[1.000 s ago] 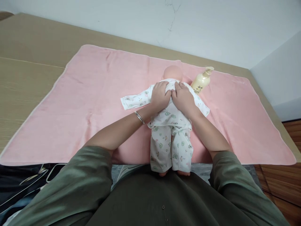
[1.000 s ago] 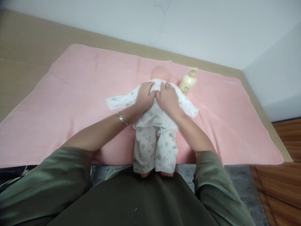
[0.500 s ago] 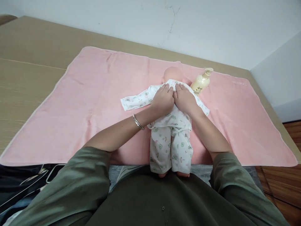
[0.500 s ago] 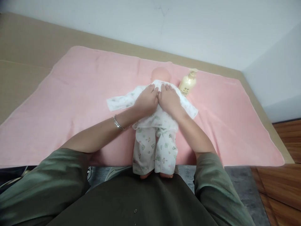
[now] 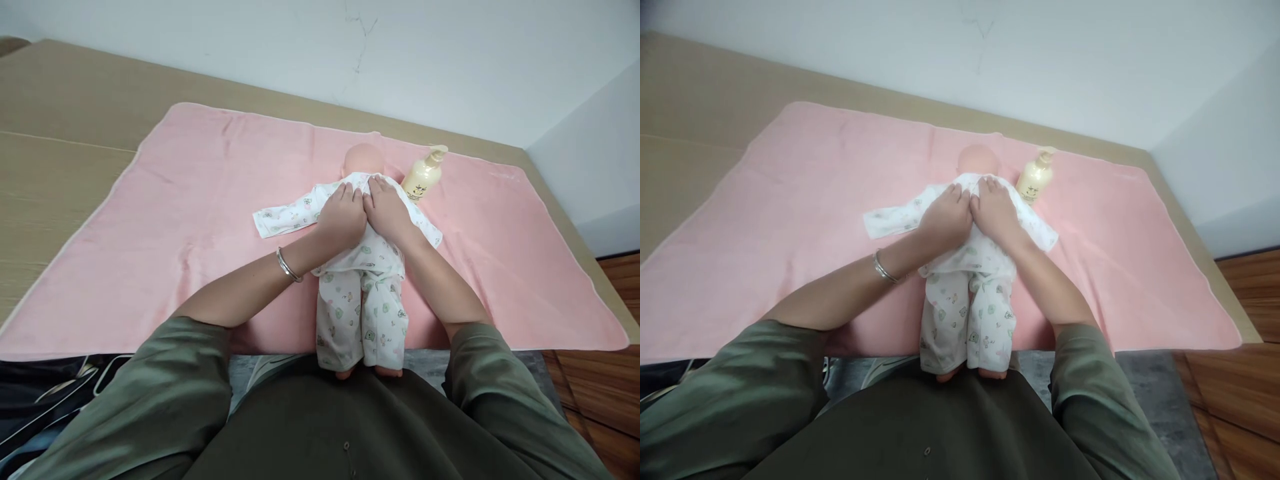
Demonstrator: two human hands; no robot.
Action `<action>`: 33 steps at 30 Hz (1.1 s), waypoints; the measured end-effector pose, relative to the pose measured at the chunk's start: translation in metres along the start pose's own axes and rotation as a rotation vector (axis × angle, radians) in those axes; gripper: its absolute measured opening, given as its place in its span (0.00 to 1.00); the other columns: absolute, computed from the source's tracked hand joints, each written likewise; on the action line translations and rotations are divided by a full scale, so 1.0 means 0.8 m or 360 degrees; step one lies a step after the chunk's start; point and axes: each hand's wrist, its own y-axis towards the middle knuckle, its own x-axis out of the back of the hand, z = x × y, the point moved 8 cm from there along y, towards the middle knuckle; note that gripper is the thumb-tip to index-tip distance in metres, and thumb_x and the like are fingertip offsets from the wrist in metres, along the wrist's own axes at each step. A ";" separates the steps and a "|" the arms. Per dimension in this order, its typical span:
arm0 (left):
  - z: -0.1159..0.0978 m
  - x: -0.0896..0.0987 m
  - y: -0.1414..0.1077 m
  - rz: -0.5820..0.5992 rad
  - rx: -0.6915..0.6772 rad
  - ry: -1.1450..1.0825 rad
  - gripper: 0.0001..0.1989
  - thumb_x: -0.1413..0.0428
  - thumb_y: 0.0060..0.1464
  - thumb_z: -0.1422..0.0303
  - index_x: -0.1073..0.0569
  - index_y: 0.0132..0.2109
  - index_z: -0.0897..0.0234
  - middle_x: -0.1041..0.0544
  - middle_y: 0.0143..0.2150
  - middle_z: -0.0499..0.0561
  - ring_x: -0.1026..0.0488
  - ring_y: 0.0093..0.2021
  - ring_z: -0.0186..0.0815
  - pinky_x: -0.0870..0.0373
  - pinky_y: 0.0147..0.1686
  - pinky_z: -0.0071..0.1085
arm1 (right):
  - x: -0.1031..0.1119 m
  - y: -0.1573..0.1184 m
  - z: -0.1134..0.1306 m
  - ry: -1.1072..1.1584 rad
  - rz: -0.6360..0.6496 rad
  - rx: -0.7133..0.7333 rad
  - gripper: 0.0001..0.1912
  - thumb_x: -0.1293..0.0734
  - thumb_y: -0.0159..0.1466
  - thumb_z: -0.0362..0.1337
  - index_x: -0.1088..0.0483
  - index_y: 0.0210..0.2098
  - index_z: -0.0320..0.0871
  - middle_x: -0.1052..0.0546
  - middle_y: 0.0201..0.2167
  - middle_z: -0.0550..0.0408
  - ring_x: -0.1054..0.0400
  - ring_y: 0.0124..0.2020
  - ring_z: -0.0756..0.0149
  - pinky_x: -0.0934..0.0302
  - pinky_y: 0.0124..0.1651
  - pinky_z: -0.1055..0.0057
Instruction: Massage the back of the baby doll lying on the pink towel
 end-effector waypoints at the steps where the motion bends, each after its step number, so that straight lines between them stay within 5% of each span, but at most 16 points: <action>1: 0.003 0.001 0.003 0.0031 0.0016 -0.0010 0.22 0.59 0.60 0.75 0.28 0.54 0.80 0.25 0.56 0.71 0.33 0.64 0.55 0.39 0.67 0.53 | 0.001 -0.004 0.003 -0.0045 -0.0014 0.0006 0.29 0.51 0.72 0.35 0.46 0.68 0.24 0.41 0.69 0.34 0.48 0.71 0.50 0.53 0.72 0.56; 5: 0.032 0.000 0.017 0.0149 0.0240 -0.0059 0.25 0.58 0.63 0.70 0.32 0.59 0.84 0.30 0.61 0.73 0.35 0.66 0.55 0.39 0.67 0.52 | 0.007 -0.026 0.027 -0.0271 -0.0077 0.0051 0.25 0.53 0.72 0.33 0.34 0.57 0.26 0.27 0.56 0.32 0.33 0.59 0.47 0.39 0.61 0.56; 9: 0.035 -0.002 0.016 0.0114 0.0313 -0.0025 0.27 0.60 0.64 0.68 0.35 0.62 0.87 0.33 0.63 0.76 0.37 0.67 0.58 0.41 0.68 0.53 | 0.010 -0.032 0.033 -0.0382 -0.0089 0.0064 0.26 0.56 0.72 0.32 0.29 0.46 0.31 0.23 0.45 0.33 0.28 0.48 0.48 0.35 0.52 0.57; 17: 0.002 0.002 0.004 0.0021 0.0125 0.0033 0.21 0.60 0.61 0.76 0.28 0.52 0.82 0.26 0.55 0.74 0.32 0.63 0.54 0.40 0.67 0.51 | 0.004 -0.005 0.005 -0.0093 -0.0097 0.0076 0.27 0.50 0.71 0.34 0.40 0.63 0.25 0.34 0.65 0.35 0.42 0.68 0.50 0.48 0.70 0.56; 23: 0.041 0.003 0.021 0.0114 0.0319 -0.0118 0.22 0.56 0.64 0.68 0.30 0.57 0.79 0.30 0.62 0.70 0.35 0.65 0.54 0.38 0.66 0.52 | 0.017 -0.031 0.025 -0.0321 -0.0028 0.0054 0.21 0.51 0.71 0.33 0.30 0.49 0.32 0.23 0.48 0.35 0.29 0.51 0.49 0.35 0.53 0.59; 26: 0.040 0.002 0.019 0.0066 0.0303 -0.0033 0.22 0.57 0.65 0.68 0.30 0.58 0.78 0.28 0.60 0.69 0.32 0.63 0.52 0.37 0.66 0.50 | 0.018 -0.028 0.018 -0.0251 0.0046 0.0046 0.20 0.50 0.71 0.34 0.29 0.45 0.37 0.22 0.45 0.40 0.27 0.47 0.49 0.34 0.47 0.59; 33: -0.001 0.006 0.007 0.0000 0.0101 0.0131 0.22 0.62 0.64 0.76 0.28 0.56 0.80 0.27 0.59 0.70 0.31 0.63 0.50 0.36 0.66 0.49 | 0.008 -0.002 0.001 -0.0059 -0.0086 0.0103 0.21 0.49 0.72 0.36 0.32 0.53 0.32 0.27 0.56 0.36 0.35 0.59 0.48 0.41 0.61 0.56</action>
